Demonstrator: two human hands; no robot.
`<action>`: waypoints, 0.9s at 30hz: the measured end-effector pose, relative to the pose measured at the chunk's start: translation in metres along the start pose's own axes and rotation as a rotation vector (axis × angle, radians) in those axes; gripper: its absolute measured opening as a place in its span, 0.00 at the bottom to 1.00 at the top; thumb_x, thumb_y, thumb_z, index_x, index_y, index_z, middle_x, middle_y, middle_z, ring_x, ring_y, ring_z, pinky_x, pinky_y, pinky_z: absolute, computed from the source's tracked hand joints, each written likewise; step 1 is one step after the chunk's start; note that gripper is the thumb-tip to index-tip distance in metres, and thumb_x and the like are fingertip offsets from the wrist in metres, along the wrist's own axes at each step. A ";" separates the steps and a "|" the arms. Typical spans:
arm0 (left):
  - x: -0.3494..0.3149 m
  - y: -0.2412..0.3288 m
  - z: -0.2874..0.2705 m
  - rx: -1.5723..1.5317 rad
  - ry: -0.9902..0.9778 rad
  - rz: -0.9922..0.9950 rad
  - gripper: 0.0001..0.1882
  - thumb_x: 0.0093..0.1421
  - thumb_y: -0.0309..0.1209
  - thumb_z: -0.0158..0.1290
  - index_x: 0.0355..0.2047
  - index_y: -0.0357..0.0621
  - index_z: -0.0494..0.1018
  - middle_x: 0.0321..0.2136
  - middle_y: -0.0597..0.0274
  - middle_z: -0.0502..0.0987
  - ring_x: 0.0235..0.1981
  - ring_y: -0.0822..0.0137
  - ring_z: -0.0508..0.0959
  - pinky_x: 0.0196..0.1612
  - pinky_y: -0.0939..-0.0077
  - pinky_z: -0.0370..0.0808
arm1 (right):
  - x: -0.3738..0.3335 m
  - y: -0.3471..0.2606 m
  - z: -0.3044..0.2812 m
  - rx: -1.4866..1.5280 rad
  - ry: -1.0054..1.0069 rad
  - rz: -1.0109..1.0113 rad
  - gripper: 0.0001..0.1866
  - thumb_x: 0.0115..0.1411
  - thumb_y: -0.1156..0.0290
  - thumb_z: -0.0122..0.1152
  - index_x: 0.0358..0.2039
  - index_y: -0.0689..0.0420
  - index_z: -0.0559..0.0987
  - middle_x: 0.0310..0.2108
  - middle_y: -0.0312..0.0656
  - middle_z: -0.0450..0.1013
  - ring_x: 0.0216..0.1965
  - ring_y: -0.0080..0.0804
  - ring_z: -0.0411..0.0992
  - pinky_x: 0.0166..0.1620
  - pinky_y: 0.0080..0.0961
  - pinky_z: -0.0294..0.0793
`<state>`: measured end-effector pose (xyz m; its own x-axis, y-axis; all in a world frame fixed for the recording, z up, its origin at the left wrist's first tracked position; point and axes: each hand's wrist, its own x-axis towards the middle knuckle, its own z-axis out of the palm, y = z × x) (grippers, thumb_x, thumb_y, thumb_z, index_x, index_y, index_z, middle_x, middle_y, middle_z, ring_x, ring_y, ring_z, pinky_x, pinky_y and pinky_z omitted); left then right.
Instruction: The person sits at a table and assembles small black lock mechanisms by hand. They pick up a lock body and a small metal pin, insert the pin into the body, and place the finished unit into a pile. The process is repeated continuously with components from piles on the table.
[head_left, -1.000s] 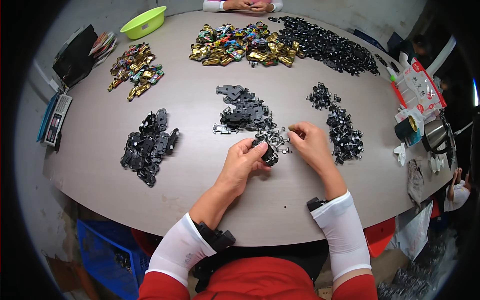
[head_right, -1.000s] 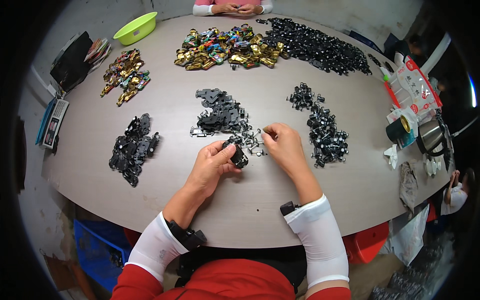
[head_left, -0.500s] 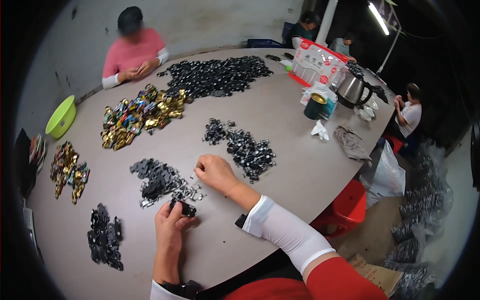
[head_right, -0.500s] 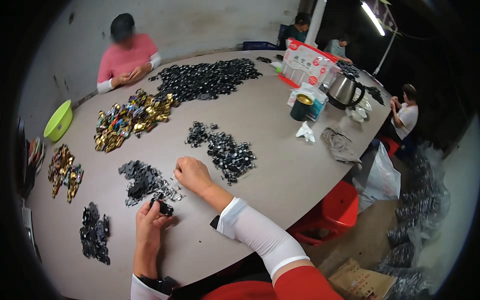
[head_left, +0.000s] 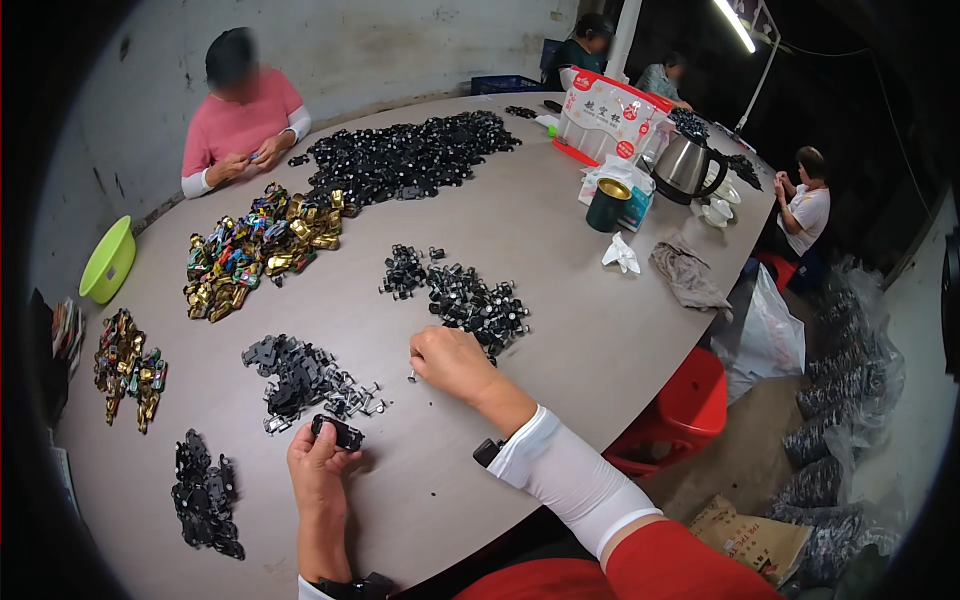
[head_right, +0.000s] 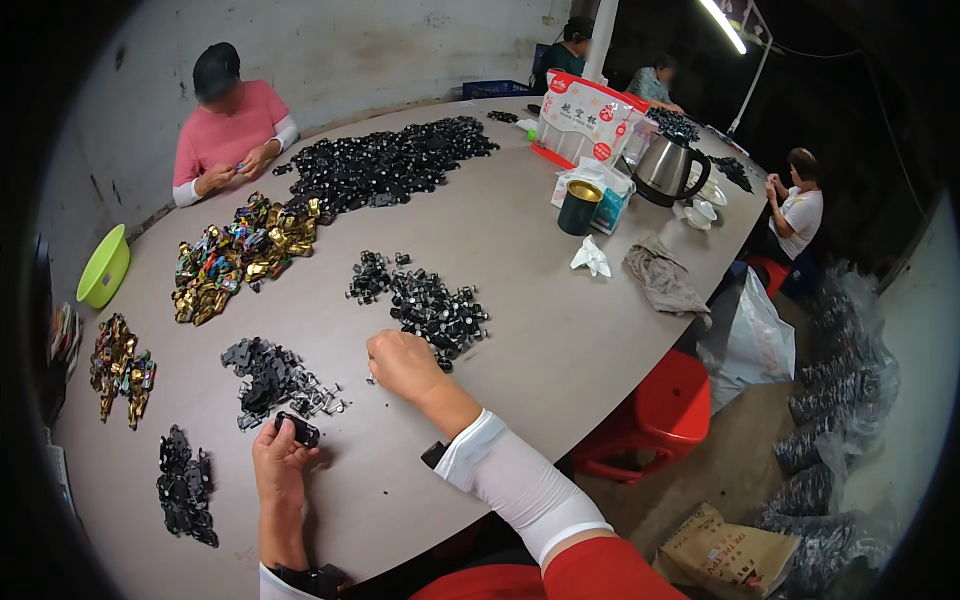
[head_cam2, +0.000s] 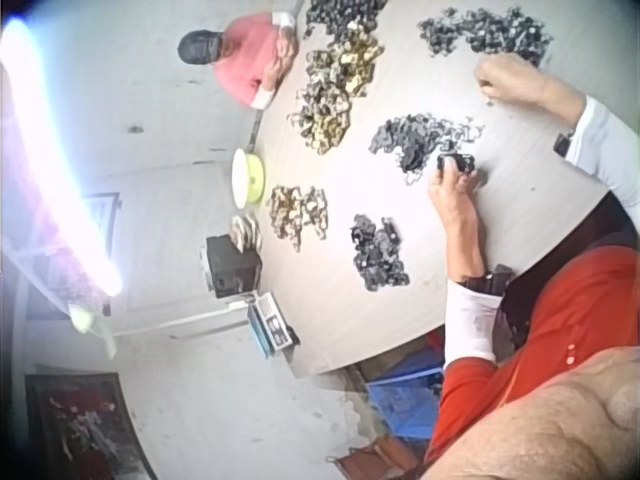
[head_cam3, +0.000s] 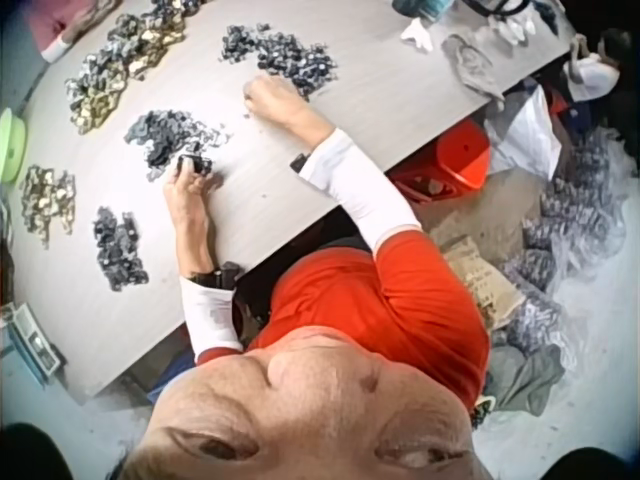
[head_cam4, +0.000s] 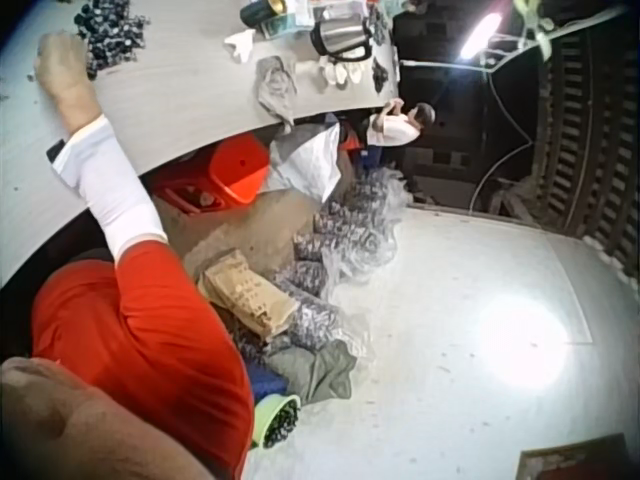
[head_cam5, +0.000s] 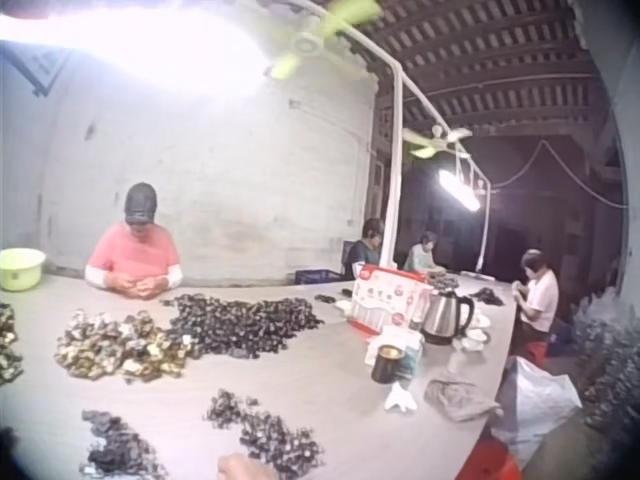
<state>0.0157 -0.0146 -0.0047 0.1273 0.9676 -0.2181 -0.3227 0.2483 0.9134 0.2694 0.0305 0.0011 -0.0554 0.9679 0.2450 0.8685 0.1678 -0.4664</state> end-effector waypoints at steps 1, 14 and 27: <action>0.000 0.001 0.000 -0.005 -0.001 -0.005 0.06 0.64 0.31 0.54 0.35 0.42 0.71 0.27 0.65 0.77 0.25 0.74 0.77 0.28 0.75 0.80 | 0.000 -0.001 -0.001 -0.002 -0.019 0.001 0.09 0.52 0.67 0.63 0.26 0.60 0.80 0.31 0.48 0.77 0.36 0.48 0.77 0.39 0.40 0.77; -0.002 0.004 0.009 -0.123 0.026 0.022 0.06 0.65 0.32 0.53 0.38 0.43 0.72 0.30 0.64 0.79 0.28 0.73 0.79 0.32 0.75 0.81 | -0.009 -0.005 0.006 -0.016 0.025 -0.158 0.14 0.45 0.67 0.68 0.29 0.60 0.75 0.34 0.48 0.72 0.39 0.47 0.75 0.41 0.41 0.76; 0.000 0.003 0.007 -0.137 -0.009 0.013 0.07 0.66 0.33 0.53 0.38 0.42 0.72 0.30 0.64 0.79 0.29 0.72 0.80 0.33 0.75 0.82 | -0.007 -0.010 0.004 0.079 -0.039 -0.113 0.14 0.48 0.66 0.69 0.33 0.60 0.77 0.36 0.45 0.73 0.42 0.46 0.74 0.44 0.38 0.75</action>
<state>0.0215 -0.0144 0.0009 0.1302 0.9705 -0.2029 -0.4493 0.2402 0.8605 0.2588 0.0226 0.0002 -0.1714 0.9482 0.2674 0.8140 0.2892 -0.5038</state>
